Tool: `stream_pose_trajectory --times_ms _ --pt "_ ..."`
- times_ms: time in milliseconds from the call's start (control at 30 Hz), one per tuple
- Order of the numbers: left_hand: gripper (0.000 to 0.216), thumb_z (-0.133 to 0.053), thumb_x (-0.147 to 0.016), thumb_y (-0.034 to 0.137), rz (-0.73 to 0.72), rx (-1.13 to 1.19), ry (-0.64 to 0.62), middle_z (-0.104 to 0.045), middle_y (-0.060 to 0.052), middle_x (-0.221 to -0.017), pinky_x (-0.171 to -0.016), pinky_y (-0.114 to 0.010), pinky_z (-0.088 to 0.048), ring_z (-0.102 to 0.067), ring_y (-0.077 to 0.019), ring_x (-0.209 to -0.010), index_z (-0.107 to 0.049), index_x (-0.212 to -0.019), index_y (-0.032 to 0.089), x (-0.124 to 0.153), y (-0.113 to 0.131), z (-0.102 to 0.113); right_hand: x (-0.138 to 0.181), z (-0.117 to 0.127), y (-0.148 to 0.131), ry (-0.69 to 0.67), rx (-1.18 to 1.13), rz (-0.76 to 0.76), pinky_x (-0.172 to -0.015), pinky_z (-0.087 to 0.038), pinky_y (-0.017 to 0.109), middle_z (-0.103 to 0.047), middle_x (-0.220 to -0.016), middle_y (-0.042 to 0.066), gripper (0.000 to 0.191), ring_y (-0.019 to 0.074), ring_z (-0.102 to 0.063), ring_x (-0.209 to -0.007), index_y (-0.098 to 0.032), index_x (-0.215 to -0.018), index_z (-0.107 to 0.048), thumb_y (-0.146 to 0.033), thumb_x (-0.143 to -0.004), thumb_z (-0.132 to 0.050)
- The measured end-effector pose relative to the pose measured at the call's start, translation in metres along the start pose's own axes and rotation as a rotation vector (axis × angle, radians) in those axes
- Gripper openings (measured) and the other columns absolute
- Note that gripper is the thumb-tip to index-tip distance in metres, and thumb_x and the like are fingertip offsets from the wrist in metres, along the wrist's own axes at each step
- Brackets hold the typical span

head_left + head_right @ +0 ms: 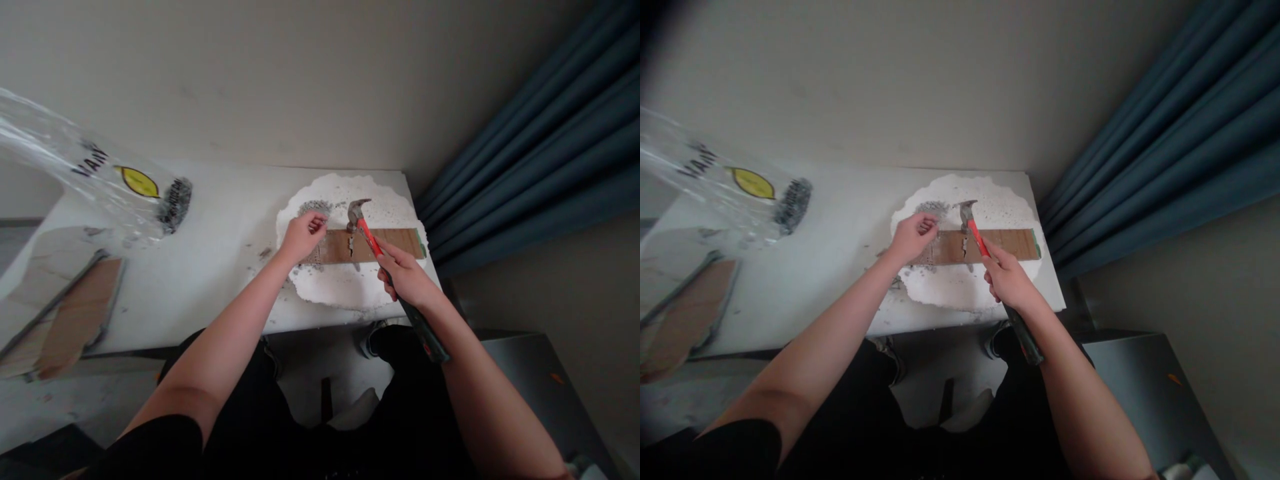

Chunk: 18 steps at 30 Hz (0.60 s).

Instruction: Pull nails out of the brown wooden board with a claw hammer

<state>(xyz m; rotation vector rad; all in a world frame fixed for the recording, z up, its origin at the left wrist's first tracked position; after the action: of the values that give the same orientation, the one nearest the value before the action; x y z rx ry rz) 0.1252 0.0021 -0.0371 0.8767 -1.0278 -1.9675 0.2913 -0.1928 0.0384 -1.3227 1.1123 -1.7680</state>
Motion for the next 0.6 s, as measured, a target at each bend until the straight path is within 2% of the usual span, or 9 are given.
stream_pose_trajectory --times_ms 200,600 --pt "0.012 -0.060 -0.086 0.017 -0.032 -0.013 -0.055 -0.068 -0.002 -0.084 -0.080 -0.032 -0.055 -0.065 -0.0168 -0.079 -0.065 -0.096 0.019 -0.007 -0.001 -0.011 -0.002 0.004 0.003 -0.003 0.036 -0.019 -0.031 -0.031 0.019 -0.043 -0.058 -0.009 0.055 0.0072 -0.035 -0.035 -0.026 -0.159 -0.041 -0.029 -0.104 -0.046" --pt "0.015 -0.061 -0.088 0.019 -0.013 -0.042 -0.028 -0.070 -0.003 -0.090 -0.084 -0.033 -0.055 -0.066 -0.0172 -0.084 -0.065 -0.103 0.019 -0.008 0.001 -0.015 -0.003 0.005 0.006 -0.016 0.119 0.009 -0.032 -0.033 0.019 -0.042 -0.057 -0.009 0.056 0.0074 -0.037 -0.036 -0.028 -0.160 -0.039 -0.027 -0.104 -0.045"
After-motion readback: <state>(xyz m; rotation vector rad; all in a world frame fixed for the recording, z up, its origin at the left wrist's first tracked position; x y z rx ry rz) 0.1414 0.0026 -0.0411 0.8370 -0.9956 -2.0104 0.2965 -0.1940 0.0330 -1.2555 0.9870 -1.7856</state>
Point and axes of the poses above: each hand's wrist, its own x-axis away from the middle knuckle, its own z-axis out of the back of the hand, y = z × x, the point moved 2 cm from there along -x, towards the middle knuckle
